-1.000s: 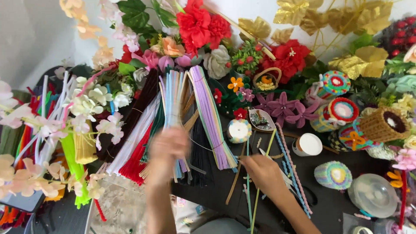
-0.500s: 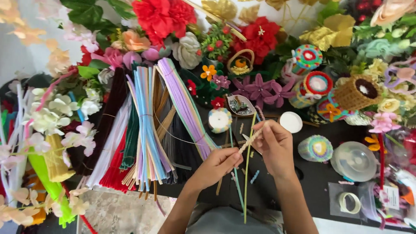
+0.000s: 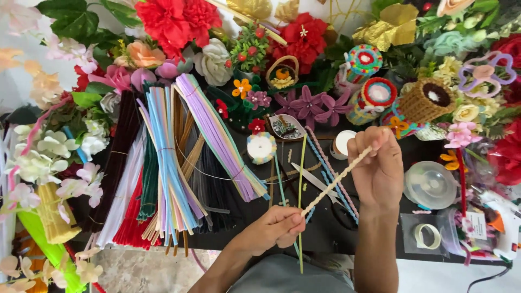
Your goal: Wrapping a yellow fuzzy material around a thin wooden stick and trimming materials with scissors at a craft station.
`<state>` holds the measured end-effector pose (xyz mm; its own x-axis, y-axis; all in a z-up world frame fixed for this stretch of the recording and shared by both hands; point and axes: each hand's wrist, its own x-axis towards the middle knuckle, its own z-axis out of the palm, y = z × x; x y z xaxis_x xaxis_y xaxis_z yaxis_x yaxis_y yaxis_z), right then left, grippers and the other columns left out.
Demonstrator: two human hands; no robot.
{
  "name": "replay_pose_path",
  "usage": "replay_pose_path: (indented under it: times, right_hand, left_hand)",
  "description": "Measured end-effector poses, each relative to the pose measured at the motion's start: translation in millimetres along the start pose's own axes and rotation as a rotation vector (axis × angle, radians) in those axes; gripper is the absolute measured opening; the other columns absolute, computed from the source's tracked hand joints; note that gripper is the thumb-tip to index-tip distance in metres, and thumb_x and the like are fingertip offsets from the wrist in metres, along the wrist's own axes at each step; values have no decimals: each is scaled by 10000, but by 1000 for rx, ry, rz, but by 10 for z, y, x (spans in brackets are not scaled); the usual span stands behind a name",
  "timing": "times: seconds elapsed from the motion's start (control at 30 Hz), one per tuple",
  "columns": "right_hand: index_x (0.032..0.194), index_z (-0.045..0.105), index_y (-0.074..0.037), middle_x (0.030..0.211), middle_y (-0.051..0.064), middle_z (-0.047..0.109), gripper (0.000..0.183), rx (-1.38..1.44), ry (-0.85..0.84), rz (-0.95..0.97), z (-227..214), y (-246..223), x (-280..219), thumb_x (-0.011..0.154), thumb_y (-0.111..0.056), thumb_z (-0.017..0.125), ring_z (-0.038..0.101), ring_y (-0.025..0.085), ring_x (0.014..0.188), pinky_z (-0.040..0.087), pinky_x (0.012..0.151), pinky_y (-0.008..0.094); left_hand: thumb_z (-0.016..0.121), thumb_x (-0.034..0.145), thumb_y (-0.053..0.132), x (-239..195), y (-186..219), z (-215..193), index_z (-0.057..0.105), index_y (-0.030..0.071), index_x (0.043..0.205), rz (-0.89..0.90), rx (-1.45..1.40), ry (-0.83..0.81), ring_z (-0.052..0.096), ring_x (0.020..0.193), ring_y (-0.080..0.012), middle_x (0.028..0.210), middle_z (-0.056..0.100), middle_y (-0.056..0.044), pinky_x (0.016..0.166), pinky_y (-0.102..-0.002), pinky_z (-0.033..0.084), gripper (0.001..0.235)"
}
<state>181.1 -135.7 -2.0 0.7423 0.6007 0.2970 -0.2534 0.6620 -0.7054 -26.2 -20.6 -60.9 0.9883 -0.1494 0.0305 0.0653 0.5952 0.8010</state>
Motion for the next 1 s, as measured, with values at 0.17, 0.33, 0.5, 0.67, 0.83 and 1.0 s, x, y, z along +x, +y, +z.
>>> replay_pose_path:
  times: [0.17,0.33,0.5,0.67,0.83,1.0]
  right_hand:
    - [848,554,-209,734,-84,385,252,-135,-45,-74,160,-102,99,1074,-319,573,275,81,651,257,639,250]
    - [869,517,-239,841,-92,423,266,-100,26,-63,173,-273,174,1093,-382,539,348,90,794,336,747,229]
    - [1046,569,-175,882,-73,543,157,47,-4,-89,143,-161,115,1125,-306,535,468,73,758,431,728,235]
    - [1032,567,-119,745,-80,437,123,171,214,-91,128,-132,61,1104,-218,559,343,54,630,303,565,194]
    - [1010,557,-108,732,-59,401,203,824,52,128,66,-225,14,1177,-119,442,257,38,625,213,565,190]
    - [1018,589,-41,756,-10,464,187,1160,-47,130,-78,-305,82,1135,55,479,282,46,633,197,533,182]
  left_hand:
    - [436,1121,333,27,24,-8,519,100,880,26,116,20,285,543,-40,660,361,71,518,-179,261,345]
    - [418,1128,347,7,-31,98,514,98,856,-8,351,89,343,592,-64,711,406,35,589,-217,300,380]
    - [393,1128,364,89,-127,169,481,105,762,26,486,231,316,556,-90,639,389,8,605,-253,284,457]
    - [382,1138,372,97,-272,149,513,141,627,-5,437,228,334,486,-86,568,464,12,581,-260,344,576]
    - [388,1112,366,115,-698,60,390,194,618,63,-375,-136,201,437,-69,510,254,73,486,-230,181,523]
    - [306,1112,338,77,-1204,156,453,233,638,99,-1128,-499,218,394,-40,447,255,145,441,-215,185,508]
